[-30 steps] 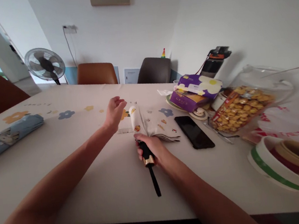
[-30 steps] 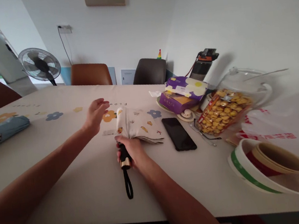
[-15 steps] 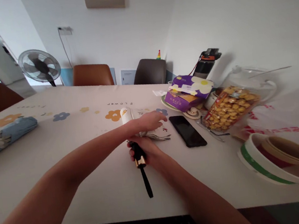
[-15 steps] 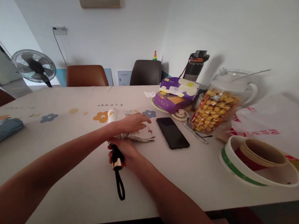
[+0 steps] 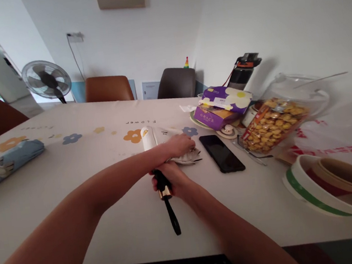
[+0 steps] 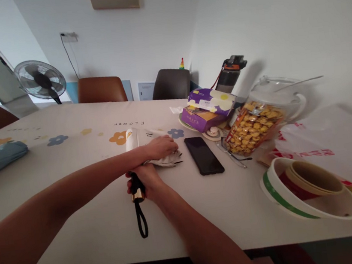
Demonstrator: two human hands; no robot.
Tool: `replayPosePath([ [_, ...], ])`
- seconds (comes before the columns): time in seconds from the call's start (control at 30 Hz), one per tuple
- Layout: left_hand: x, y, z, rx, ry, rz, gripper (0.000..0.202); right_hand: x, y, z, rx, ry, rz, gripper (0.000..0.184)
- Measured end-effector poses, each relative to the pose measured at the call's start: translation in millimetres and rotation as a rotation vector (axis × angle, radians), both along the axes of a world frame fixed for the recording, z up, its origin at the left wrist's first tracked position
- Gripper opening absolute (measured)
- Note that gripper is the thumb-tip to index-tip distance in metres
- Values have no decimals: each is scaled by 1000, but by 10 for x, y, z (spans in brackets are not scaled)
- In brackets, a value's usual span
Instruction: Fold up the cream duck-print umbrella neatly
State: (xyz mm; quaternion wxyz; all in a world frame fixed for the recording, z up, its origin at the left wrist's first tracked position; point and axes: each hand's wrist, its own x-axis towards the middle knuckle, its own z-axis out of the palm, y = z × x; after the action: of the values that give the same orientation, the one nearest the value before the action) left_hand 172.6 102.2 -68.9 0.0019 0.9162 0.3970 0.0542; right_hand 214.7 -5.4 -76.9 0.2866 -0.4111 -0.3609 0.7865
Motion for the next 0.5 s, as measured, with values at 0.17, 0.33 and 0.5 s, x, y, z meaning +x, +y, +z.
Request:
replayPosePath([
  [0.17,-26,-30,24,174,-198,103,23,-9,-13,12,-8,-33,-5,5],
  [0.33,-81,-145,96,311,-409,192,24,-21,-36,19,5,-54,9,5],
  [0.5,-109,-216,159,408,-643,267,22,-27,-29,17,-28,-94,42,4],
])
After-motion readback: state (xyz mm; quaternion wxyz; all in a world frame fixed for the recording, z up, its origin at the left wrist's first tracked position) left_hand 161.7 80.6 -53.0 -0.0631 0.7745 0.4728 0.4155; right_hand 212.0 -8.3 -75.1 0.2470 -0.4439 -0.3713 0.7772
